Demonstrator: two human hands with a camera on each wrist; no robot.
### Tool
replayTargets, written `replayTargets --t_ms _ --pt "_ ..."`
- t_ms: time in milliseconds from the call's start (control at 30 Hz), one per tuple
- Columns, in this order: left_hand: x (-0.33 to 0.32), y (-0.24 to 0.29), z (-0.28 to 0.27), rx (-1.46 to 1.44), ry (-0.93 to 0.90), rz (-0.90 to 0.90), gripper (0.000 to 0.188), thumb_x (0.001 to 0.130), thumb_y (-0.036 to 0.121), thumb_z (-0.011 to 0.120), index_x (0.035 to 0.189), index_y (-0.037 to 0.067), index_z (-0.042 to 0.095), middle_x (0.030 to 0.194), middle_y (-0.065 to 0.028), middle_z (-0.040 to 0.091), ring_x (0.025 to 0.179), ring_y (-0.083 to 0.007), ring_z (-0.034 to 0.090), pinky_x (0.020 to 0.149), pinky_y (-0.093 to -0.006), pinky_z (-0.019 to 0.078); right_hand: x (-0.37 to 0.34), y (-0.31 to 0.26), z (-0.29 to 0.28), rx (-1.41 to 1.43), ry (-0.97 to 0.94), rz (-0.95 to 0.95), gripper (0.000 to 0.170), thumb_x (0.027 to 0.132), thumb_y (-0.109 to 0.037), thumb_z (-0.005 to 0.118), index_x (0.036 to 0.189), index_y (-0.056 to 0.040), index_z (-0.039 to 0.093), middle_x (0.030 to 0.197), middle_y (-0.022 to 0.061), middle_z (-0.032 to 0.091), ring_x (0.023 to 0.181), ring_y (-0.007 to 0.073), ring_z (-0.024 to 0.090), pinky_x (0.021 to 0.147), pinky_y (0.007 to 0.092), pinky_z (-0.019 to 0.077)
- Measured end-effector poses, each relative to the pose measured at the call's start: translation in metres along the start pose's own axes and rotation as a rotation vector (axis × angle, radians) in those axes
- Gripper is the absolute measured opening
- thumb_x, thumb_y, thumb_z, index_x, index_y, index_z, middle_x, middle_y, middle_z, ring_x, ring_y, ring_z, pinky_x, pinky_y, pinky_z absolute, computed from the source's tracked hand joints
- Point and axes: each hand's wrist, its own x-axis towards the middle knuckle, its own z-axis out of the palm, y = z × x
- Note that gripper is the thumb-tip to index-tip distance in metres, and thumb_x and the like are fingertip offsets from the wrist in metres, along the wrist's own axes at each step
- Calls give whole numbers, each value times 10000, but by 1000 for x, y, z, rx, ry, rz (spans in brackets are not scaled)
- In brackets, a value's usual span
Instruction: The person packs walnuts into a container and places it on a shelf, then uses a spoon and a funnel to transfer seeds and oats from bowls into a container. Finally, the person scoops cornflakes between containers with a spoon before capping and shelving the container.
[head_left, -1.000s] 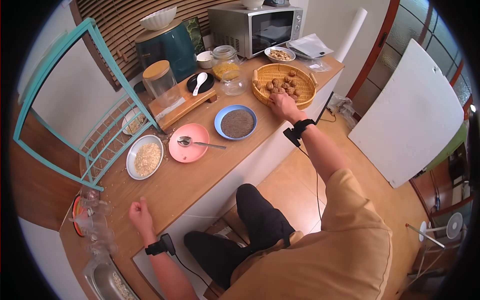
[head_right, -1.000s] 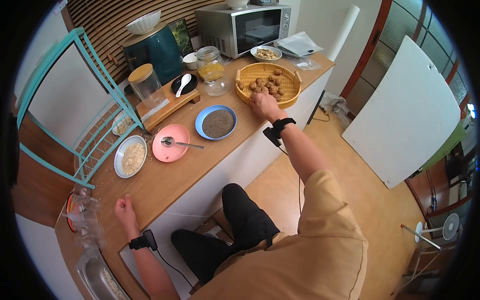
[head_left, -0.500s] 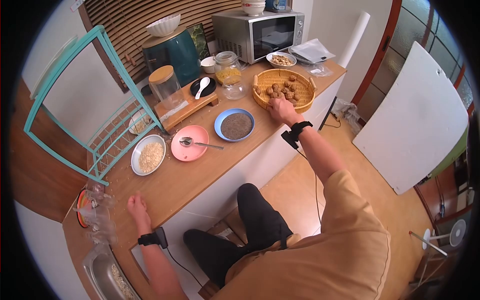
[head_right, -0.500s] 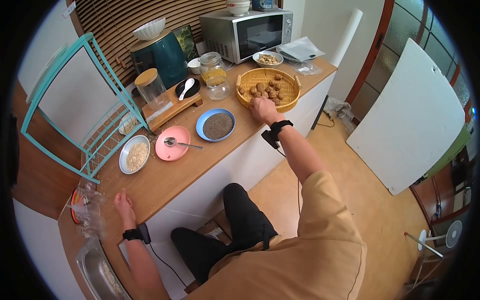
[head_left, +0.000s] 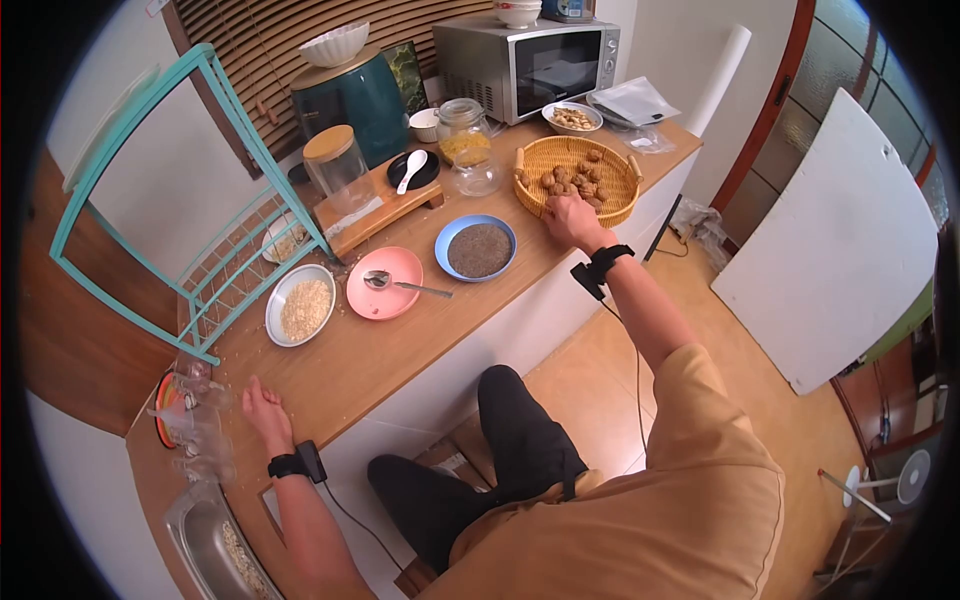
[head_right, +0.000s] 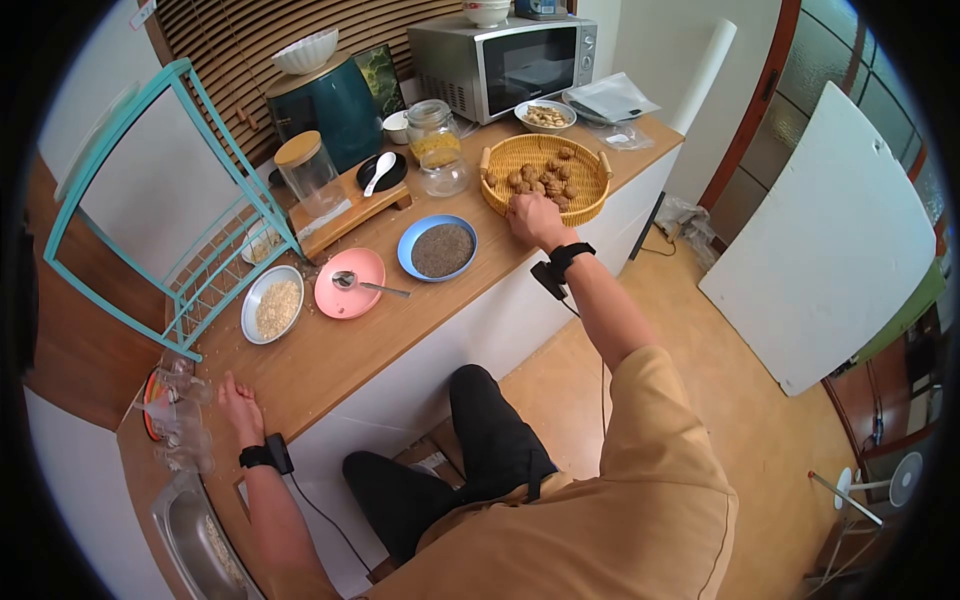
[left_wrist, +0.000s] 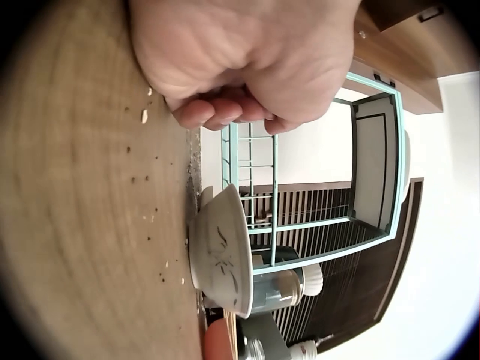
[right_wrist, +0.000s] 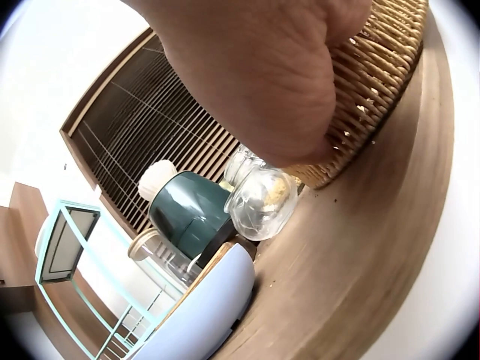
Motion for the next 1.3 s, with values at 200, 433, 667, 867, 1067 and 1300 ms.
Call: replayTargets --t_ms 200,433,667,867,1067,1300 --pt "4 -8 -5 45 -64 61 294 937 224 563 707 137 401 569 42 354 492 -57 336 457 -217 272 -5 -5 -5 42 75 16 226 790 -223 590 839 -5 628 928 206 635 862 383 617 756 458 507" --pt "3 -6 -1 36 -64 53 283 945 213 549 710 136 412 563 44 366 492 -48 346 454 -214 274 -13 2 -16 20 21 28 212 783 -222 611 830 -16 632 833 203 639 808 388 615 726 457 505" --pt "3 -6 -1 11 -89 72 274 947 209 543 715 137 417 565 49 362 494 -47 344 455 -214 269 -15 12 -6 1 74 -55 200 790 -222 610 796 -22 616 811 198 637 809 378 615 720 462 498" --pt "-1 -6 3 74 -45 47 276 943 201 545 713 140 405 573 55 349 498 -44 327 453 -220 256 -13 7 -7 -62 56 -14 205 783 -232 619 792 -27 617 814 183 640 814 365 619 705 451 502" --pt "-6 -8 0 102 -36 2 269 941 190 542 720 155 393 577 58 348 504 -43 326 478 -212 268 -2 4 -10 -74 -4 -47 250 767 -275 635 755 -25 620 765 176 638 751 355 627 661 445 508" --pt "3 5 -9 25 29 -105 264 956 182 488 716 135 388 592 37 338 514 -57 344 496 -215 300 6 -1 -28 107 -39 -11 251 720 -251 659 743 -6 607 777 171 603 735 357 607 674 431 504"
